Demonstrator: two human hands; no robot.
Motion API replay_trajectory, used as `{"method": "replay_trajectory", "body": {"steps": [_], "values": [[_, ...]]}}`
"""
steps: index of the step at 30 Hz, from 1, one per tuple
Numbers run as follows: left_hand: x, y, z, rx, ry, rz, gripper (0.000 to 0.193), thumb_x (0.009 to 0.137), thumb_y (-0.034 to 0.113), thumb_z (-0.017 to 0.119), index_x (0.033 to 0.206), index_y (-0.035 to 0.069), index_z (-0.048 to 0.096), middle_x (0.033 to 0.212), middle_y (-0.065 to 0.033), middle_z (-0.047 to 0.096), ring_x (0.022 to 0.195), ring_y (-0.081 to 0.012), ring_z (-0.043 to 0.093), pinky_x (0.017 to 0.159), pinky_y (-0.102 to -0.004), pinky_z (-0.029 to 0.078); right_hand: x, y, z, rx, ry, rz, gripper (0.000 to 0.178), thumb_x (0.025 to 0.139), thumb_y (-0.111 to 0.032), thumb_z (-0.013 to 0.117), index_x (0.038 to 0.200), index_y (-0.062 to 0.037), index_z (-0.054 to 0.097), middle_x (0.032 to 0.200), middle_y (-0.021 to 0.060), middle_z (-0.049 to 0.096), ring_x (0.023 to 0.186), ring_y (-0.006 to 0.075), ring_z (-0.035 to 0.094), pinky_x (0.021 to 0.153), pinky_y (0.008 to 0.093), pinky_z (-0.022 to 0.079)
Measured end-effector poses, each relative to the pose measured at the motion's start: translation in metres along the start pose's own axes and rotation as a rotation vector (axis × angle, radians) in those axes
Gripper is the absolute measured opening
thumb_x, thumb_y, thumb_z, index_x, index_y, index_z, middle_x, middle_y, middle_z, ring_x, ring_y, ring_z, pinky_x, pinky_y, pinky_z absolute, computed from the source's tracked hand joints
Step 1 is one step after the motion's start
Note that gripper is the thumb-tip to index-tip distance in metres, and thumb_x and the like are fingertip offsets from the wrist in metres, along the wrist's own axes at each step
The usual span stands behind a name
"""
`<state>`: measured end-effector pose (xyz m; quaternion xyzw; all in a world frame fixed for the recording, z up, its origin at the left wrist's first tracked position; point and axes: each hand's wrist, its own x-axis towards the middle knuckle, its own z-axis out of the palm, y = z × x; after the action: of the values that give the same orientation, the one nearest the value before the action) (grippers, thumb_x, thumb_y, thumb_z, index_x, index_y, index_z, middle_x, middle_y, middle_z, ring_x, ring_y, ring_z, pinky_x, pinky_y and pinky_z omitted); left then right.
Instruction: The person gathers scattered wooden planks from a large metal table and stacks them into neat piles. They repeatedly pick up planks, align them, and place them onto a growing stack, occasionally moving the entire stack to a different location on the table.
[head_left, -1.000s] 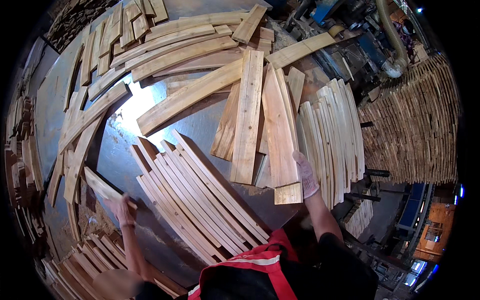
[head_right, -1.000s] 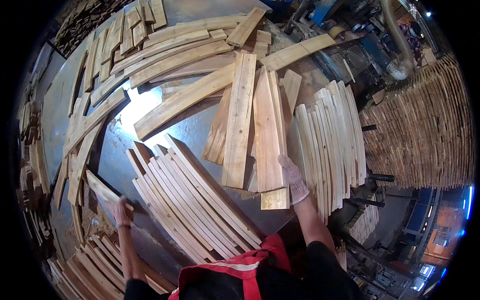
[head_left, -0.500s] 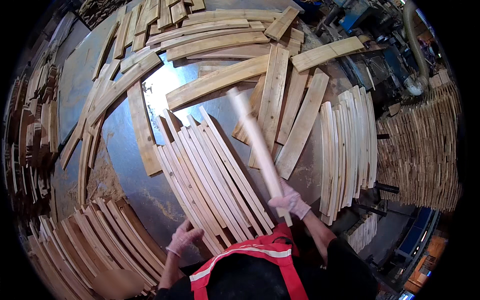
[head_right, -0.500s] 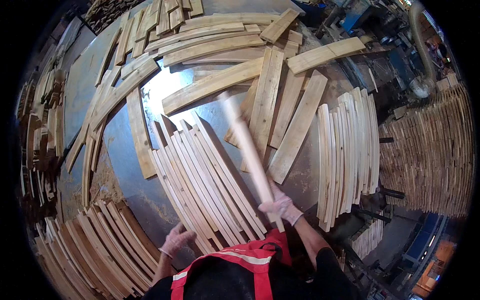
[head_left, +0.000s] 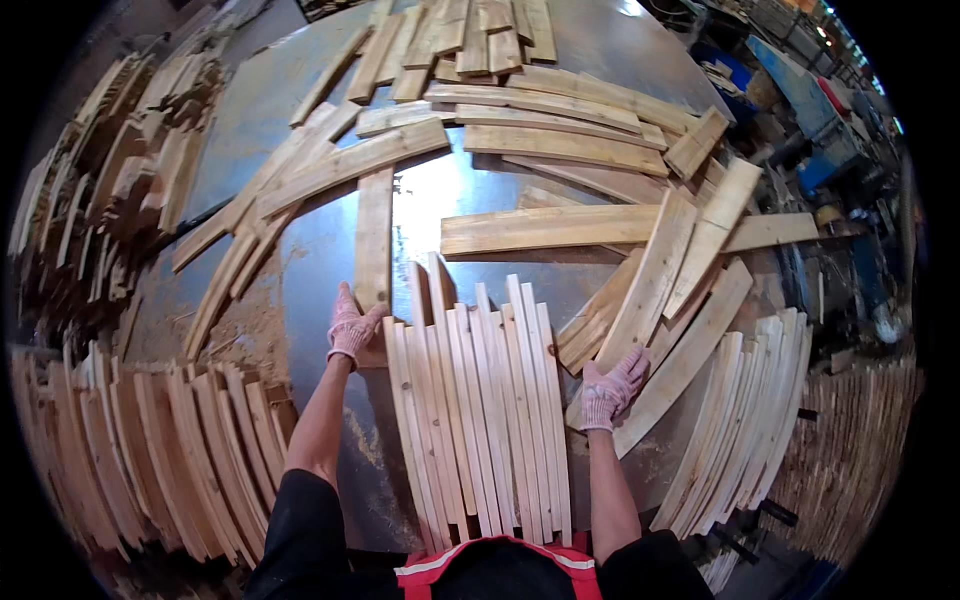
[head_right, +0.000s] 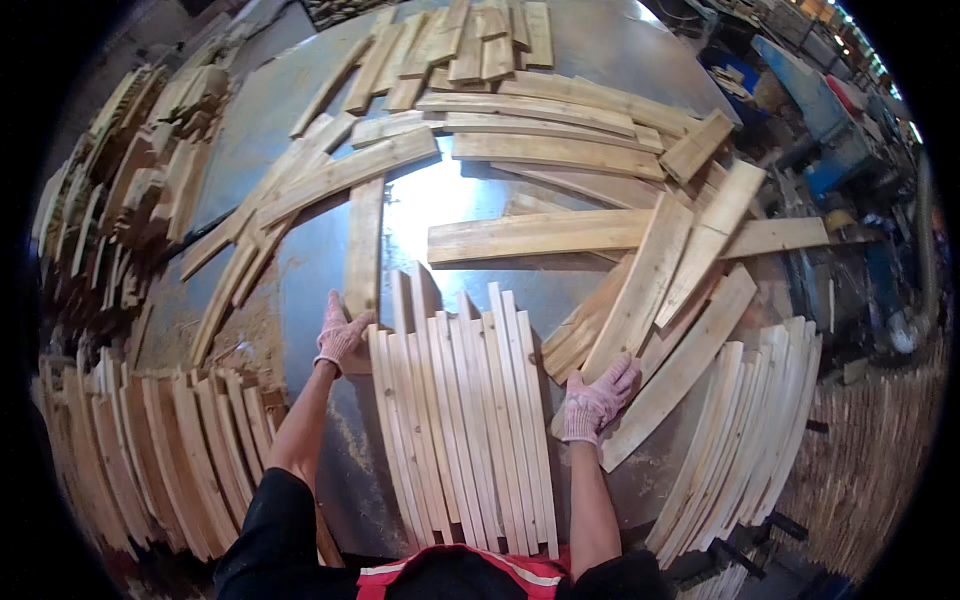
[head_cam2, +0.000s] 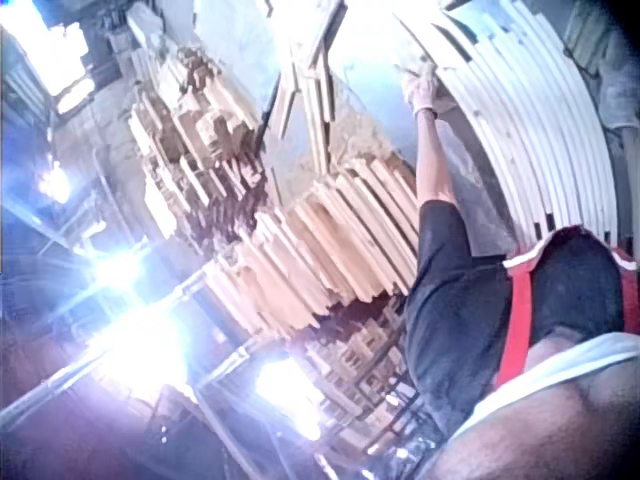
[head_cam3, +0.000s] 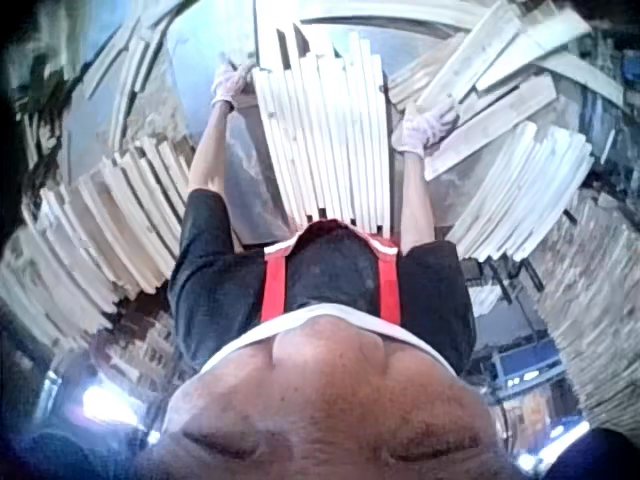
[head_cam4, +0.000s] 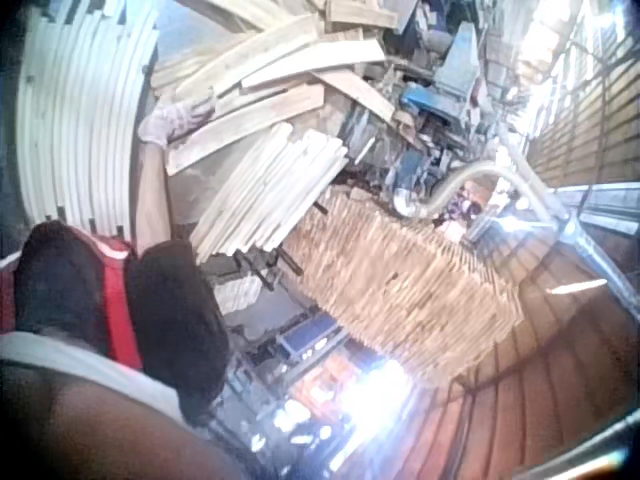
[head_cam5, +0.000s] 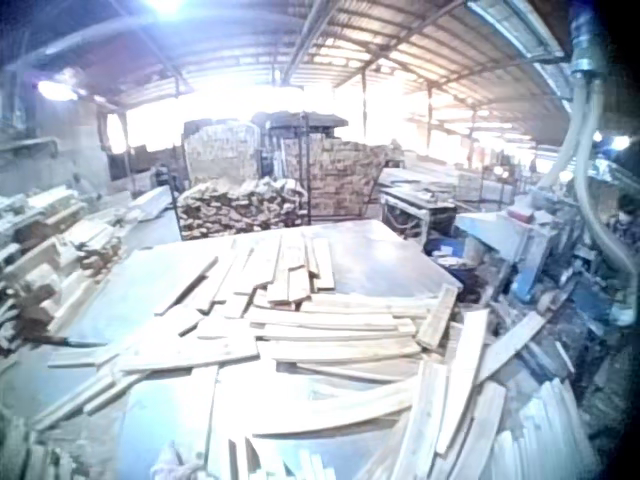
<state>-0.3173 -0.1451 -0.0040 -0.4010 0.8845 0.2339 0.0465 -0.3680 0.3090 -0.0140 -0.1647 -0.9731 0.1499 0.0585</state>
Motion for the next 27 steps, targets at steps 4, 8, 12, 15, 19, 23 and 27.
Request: {"method": "replay_trajectory", "body": {"steps": [4,8,12,15,19,23,27], "values": [[0.037,0.022,0.02,0.141,0.052,0.132,0.108,0.066,0.038,0.082,0.154,0.0,0.032,0.147,-0.0228,0.046,0.142,-0.0391,0.039,0.12,-0.046,0.031,-0.009,0.022,-0.038,0.304,-0.006,-0.1,0.094,0.073,-0.023,0.079,0.154,-0.0027,0.036,0.155,0.0242,0.04,0.144,0.0422,0.038,0.121,0.0483,0.032],[0.051,0.021,-0.001,-0.206,0.026,0.118,0.114,0.066,0.014,0.082,0.161,0.001,0.02,0.152,-0.0263,0.046,0.139,-0.0389,0.048,0.116,-0.0355,0.041,0.044,-0.048,-0.076,0.653,-0.195,-0.317,0.095,0.076,-0.022,0.077,0.155,0.0045,0.033,0.157,0.0251,0.038,0.148,0.0392,0.035,0.124,0.0438,0.026],[0.048,0.005,-0.052,-0.395,-0.201,0.008,0.113,0.068,0.014,0.08,0.162,0.006,0.02,0.143,-0.0225,0.054,0.122,-0.0333,0.06,0.102,-0.0371,0.052,0.245,-0.186,-0.072,0.835,-0.279,-0.735,0.078,0.091,-0.037,0.069,0.15,0.005,0.038,0.153,0.025,0.045,0.138,0.0329,0.048,0.113,0.0403,0.041],[0.035,-0.002,-0.089,-0.814,-0.331,-0.031,0.106,0.072,0.012,0.071,0.163,0.006,0.017,0.104,-0.0116,0.059,0.082,-0.0181,0.058,0.072,-0.0314,0.05,0.332,-0.221,-0.028,0.305,-0.166,-1.081,0.085,0.091,-0.054,0.069,0.148,0.0032,0.04,0.15,0.0257,0.049,0.133,0.0334,0.053,0.107,0.0416,0.046],[0.008,-0.004,-0.111,-1.18,-0.56,-0.015,0.087,0.074,0.027,0.082,0.148,0.003,0.043,0.11,-0.0089,0.059,0.09,-0.0157,0.06,0.07,-0.0286,0.053,0.271,-0.176,0.037,-0.385,-0.51,-1.138,0.111,0.078,-0.06,0.077,0.159,-0.0025,0.028,0.157,0.0254,0.041,0.143,0.0406,0.043,0.121,0.0457,0.032],[-0.046,-0.012,-0.123,-1.368,-0.606,-0.108,0.087,0.073,0.032,0.087,0.145,0.003,0.046,0.114,-0.0102,0.06,0.094,-0.0171,0.062,0.072,-0.0297,0.055,0.217,-0.153,0.023,-0.599,-0.403,-1.094,0.102,0.07,-0.045,0.082,0.154,-0.0077,0.038,0.133,0.0187,0.06,0.122,0.0352,0.058,0.101,0.0459,0.046],[-0.125,-0.025,-0.12,-1.329,-0.476,-0.17,0.094,0.07,0.04,0.088,0.145,0.002,0.046,0.12,-0.0132,0.06,0.099,-0.0209,0.063,0.081,-0.0335,0.058,0.172,-0.098,-0.01,-0.509,-0.631,-0.94,0.098,0.077,-0.054,0.074,0.152,-0.0013,0.039,0.119,0.0207,0.064,0.107,0.0339,0.065,0.091,0.0419,0.052]]}}
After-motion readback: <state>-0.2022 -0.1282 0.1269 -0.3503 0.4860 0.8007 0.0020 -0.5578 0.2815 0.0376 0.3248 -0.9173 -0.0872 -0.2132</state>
